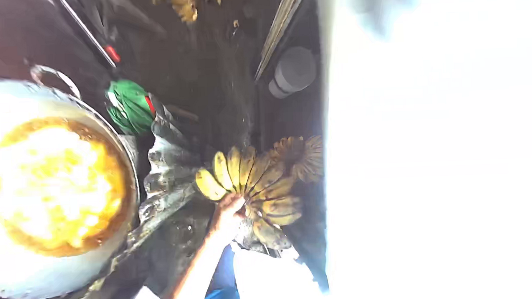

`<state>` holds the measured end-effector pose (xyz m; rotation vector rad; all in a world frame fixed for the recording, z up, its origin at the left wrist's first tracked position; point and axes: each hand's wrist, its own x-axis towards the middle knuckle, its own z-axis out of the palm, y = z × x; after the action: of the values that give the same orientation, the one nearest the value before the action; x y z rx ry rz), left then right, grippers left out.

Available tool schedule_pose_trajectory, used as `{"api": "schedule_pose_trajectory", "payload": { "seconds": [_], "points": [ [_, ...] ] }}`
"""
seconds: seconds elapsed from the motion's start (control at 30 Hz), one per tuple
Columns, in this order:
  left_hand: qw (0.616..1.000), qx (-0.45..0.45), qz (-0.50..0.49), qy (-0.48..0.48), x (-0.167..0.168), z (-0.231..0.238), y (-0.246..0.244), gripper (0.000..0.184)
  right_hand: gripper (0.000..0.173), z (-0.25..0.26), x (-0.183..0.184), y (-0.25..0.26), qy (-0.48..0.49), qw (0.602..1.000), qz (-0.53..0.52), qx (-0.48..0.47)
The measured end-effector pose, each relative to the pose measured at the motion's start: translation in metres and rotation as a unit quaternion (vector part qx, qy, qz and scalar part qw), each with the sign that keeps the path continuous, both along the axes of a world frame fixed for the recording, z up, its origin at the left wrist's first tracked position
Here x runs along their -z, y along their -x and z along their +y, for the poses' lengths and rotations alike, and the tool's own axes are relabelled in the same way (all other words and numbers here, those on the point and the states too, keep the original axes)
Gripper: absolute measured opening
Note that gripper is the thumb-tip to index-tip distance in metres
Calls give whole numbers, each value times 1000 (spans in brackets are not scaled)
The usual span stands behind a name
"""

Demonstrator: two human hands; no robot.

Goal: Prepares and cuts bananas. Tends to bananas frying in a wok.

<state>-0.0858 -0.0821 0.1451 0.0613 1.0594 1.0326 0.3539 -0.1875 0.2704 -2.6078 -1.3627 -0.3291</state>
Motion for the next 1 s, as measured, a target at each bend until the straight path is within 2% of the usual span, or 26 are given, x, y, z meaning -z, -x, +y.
{"api": "schedule_pose_trajectory", "payload": {
  "seconds": [0.13,0.2,0.3,0.43,0.5,0.57,0.6,0.7,0.8,0.83,0.87,0.93,1.0],
  "points": [
    [997,8,33,-73,-94,-24,32,9,48,25,-20,25,40,994,73,74],
    [991,15,31,-129,-131,-29,35,9,47,29,-27,25,41,991,94,88],
    [971,32,-36,-235,-157,-29,19,11,45,27,-23,18,-16,991,98,91],
    [969,43,-65,-233,-194,-17,-47,7,44,18,-22,11,-151,974,156,62],
    [972,68,-78,-211,-205,-14,-92,10,44,-1,-35,19,-253,926,274,54],
    [971,113,-82,-195,-202,-15,-139,14,46,-24,-64,40,-370,842,388,62],
    [967,152,-73,-192,-198,-18,-160,18,48,-39,-80,51,-413,812,409,50],
    [927,320,8,-194,-197,-42,-186,41,60,-79,-115,76,-479,765,425,-66],
    [857,465,110,-192,-219,-69,-168,75,69,-100,-136,87,-463,724,492,-140],
    [830,489,155,-218,-230,-75,-160,75,67,-103,-140,90,-446,708,528,-146],
    [807,494,197,-257,-241,-77,-155,66,61,-104,-144,93,-429,696,557,-146],
    [776,449,268,-352,-267,-66,-159,37,51,-105,-147,99,-405,689,582,-152],
    [758,381,295,-439,-287,-37,-180,31,44,-102,-144,107,-391,696,580,-165]
  ]
}}
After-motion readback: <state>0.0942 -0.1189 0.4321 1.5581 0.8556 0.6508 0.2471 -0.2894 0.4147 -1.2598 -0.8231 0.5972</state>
